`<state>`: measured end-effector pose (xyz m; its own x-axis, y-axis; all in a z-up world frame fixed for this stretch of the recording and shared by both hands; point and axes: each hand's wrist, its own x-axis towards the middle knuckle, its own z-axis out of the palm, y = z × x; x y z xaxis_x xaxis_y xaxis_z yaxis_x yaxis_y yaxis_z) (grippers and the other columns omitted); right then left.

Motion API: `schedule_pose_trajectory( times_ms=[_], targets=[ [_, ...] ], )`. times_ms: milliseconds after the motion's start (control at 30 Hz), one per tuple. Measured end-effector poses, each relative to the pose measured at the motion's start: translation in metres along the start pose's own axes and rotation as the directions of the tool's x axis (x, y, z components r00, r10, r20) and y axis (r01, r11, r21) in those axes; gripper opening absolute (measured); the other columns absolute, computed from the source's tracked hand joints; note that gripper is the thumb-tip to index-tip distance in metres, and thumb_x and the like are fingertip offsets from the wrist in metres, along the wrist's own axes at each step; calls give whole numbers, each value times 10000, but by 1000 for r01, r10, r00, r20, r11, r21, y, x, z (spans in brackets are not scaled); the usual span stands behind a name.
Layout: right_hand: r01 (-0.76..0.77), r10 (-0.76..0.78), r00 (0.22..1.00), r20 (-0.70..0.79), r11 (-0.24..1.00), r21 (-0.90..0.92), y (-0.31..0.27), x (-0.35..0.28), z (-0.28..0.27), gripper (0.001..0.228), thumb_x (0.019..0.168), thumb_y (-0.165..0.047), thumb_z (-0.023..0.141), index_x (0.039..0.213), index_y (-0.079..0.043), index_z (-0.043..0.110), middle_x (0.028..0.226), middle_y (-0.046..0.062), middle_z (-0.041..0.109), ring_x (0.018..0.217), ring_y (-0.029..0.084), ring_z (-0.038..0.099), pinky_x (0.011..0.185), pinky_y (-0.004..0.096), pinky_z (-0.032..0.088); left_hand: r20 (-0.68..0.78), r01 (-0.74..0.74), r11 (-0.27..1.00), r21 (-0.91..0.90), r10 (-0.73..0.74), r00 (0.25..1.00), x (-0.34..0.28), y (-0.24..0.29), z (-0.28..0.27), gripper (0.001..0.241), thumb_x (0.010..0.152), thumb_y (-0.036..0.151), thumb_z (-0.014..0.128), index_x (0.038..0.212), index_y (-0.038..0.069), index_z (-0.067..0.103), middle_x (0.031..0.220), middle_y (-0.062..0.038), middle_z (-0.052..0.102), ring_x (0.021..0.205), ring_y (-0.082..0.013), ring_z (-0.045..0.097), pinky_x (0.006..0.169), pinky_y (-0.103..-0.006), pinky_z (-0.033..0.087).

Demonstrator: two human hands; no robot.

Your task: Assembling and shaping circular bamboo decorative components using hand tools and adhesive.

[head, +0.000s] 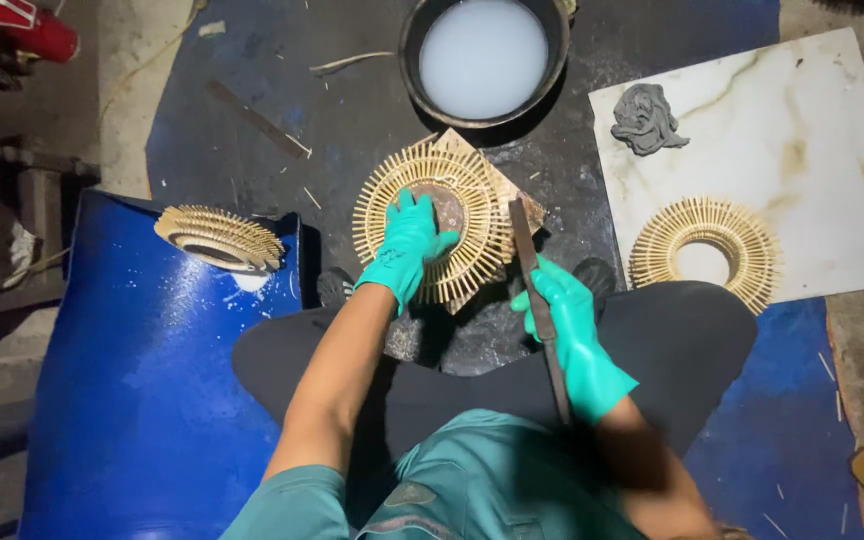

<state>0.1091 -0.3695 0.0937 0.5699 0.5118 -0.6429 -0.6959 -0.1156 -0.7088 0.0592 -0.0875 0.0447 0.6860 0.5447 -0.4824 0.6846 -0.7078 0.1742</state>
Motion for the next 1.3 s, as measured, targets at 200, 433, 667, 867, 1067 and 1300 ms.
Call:
schedule_pose_trajectory(
  times_ms=[200,433,667,867,1067,1300],
  targets=[
    [51,-40,994,-102,993,108,-2,10,15,427,1024,-233,545,1425,-95,592,771,114,692,476,145,550,409,283,418,-32,-35,999,3,35,999,2,-5,14,1000,700,457,890,1508,125,403,1663,-208,172,1475,-532,194,1202,-540,291],
    [-8,16,995,-93,996,91,7,14,3,429,999,-247,567,1391,-83,623,744,129,690,456,167,537,404,291,419,-1,-60,997,52,60,998,-5,-2,5,960,685,404,909,1486,187,426,1672,-168,174,1484,-531,183,1154,-641,299],
    [-76,80,996,-37,994,83,-7,9,12,443,972,-235,574,1388,-88,611,714,128,677,439,174,520,376,295,372,1,-141,986,89,142,990,0,-12,10,897,692,395,904,1454,214,466,1659,-167,211,1467,-543,221,1150,-659,298],
    [-82,82,997,-4,996,17,-13,4,16,496,977,-275,522,1452,-145,585,710,108,668,429,164,500,366,291,368,12,-164,982,89,164,986,1,-14,6,815,714,371,888,1416,219,504,1676,-164,194,1475,-555,212,1163,-657,283],
    [-100,100,994,-34,995,13,-12,5,18,484,982,-256,564,1437,-98,612,729,111,670,452,158,501,395,288,378,56,-172,983,60,168,984,3,-14,0,856,678,359,897,1420,241,488,1679,-147,145,1484,-553,159,1146,-690,248],
    [-88,88,996,-25,996,-2,-19,1,20,473,981,-246,528,1428,-106,592,711,127,657,431,161,487,377,291,355,7,-223,972,80,223,975,11,-24,13,868,682,385,894,1428,234,476,1673,-142,171,1474,-556,178,1133,-715,253]
  ],
)
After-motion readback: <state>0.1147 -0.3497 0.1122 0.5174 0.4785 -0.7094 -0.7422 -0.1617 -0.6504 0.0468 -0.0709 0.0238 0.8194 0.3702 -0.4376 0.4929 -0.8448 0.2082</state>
